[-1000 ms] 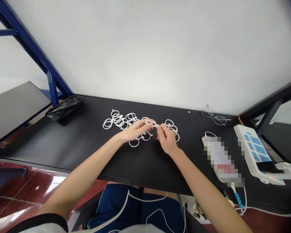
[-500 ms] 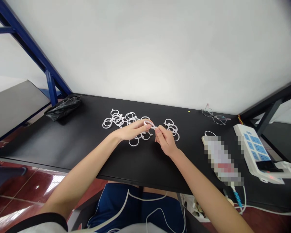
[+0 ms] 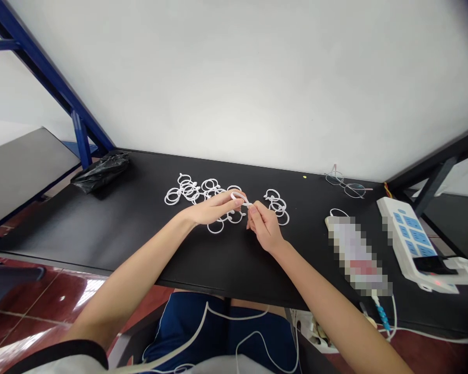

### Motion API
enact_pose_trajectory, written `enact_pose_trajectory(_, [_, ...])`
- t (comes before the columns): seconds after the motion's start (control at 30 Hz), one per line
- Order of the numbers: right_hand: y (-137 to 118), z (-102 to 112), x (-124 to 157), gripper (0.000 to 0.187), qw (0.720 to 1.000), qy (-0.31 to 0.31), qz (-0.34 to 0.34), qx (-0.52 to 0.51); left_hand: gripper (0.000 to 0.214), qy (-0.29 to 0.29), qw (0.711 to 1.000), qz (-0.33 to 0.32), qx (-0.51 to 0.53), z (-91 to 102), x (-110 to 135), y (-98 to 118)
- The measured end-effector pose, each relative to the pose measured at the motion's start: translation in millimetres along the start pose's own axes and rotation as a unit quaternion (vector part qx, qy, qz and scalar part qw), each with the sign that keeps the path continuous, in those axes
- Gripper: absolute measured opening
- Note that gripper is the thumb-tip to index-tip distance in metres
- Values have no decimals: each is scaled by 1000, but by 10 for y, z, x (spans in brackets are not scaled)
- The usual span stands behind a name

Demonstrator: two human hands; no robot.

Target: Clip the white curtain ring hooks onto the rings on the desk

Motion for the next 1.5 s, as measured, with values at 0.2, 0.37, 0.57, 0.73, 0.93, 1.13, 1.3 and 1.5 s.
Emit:
enact_pose_trajectory(0.2, [39,-2,-11,39,1000,-2,-3,10,34,-5,1000,7,-18,11,-5,14])
enact_pose_trajectory(0.37, [46,36,-55,39,999,8,-7,33,32,24,999,-2,-27,47,-13,9])
enact_pose_trajectory(0.57, [-31,199,-98,33,992,91,0,91,38,58,997,-17,-41,72,-18,-6])
enact_pose_trajectory(0.73, [7,562,-124,23,946,304,7,115,40,115,976,-59,-174,101,-35,-24])
enact_pose_trajectory(0.93, [339,845,-214,13,911,237,-93,325,44,132,928,-71,-342,67,-41,-79])
enact_pose_trajectory(1.13, [531,880,-236,23,908,193,-109,356,45,108,884,-68,-449,29,-45,-165])
enact_pose_trajectory(1.3, [535,838,-250,27,908,155,-93,379,45,98,880,-62,-460,24,-43,-179])
enact_pose_trajectory(1.5, [470,790,-266,25,914,140,-43,378,47,98,881,-63,-459,25,-47,-196])
Point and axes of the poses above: each hand's wrist, its own x-axis away from the middle knuckle, its own z-axis out of the back of the hand, y = z × x, the point moved 4 cm from there along -x, towards the middle knuckle, and after that the axes turned 2 degrees about -y, right-handed, at the moved point
